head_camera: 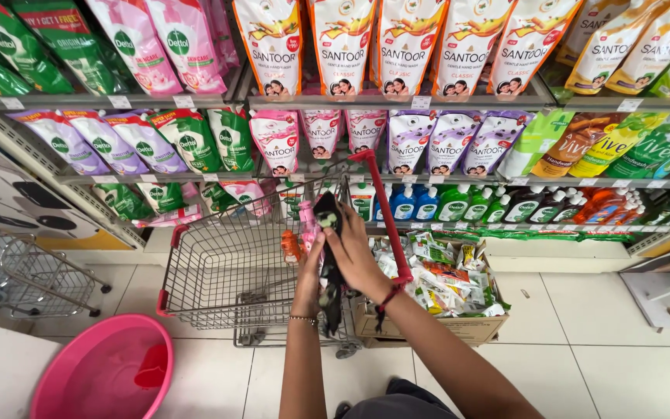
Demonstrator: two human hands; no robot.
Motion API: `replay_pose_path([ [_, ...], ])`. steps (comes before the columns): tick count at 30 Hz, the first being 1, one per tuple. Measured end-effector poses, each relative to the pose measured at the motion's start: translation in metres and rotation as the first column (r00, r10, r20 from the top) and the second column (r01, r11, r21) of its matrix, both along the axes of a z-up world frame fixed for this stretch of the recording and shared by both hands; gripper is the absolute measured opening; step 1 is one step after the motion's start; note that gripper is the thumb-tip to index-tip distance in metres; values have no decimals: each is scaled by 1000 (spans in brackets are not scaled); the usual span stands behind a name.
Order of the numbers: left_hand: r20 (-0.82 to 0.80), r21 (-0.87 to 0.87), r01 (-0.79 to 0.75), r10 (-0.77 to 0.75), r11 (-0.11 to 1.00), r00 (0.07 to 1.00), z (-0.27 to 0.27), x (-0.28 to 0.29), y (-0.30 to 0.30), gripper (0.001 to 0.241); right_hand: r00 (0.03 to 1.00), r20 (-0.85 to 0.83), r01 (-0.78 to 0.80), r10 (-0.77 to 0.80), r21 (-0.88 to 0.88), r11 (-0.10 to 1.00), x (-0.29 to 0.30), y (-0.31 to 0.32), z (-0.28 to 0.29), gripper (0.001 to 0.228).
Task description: Picking various bottles of hand wash from store shelves and placing them into a shopping cart.
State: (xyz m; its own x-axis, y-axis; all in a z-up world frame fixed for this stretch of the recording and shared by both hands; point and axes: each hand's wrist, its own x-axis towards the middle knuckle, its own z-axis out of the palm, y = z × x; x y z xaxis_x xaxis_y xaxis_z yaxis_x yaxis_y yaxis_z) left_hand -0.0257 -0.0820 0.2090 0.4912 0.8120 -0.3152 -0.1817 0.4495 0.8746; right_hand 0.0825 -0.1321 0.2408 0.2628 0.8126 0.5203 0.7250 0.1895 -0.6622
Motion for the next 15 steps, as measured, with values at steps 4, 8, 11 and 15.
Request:
replay_pose_path([
  [4,-40,-31,-73,72,997,997,-20,7,7,81,975,-211,-75,66,-34,997,21,13,-39,71],
  [8,299,65,-494,455,867,839,-83,25,26,68,757,-652,-221,-51,-328,918,21,3,-41,81],
  [11,451,175,-724,600,667,661,-106,35,36,65,632,-754,-281,-181,-441,853,16,2,-58,81],
  [15,486,465,-768,597,441,638,-92,31,28,86,509,-843,-272,-176,-351,896,28,19,-103,66],
])
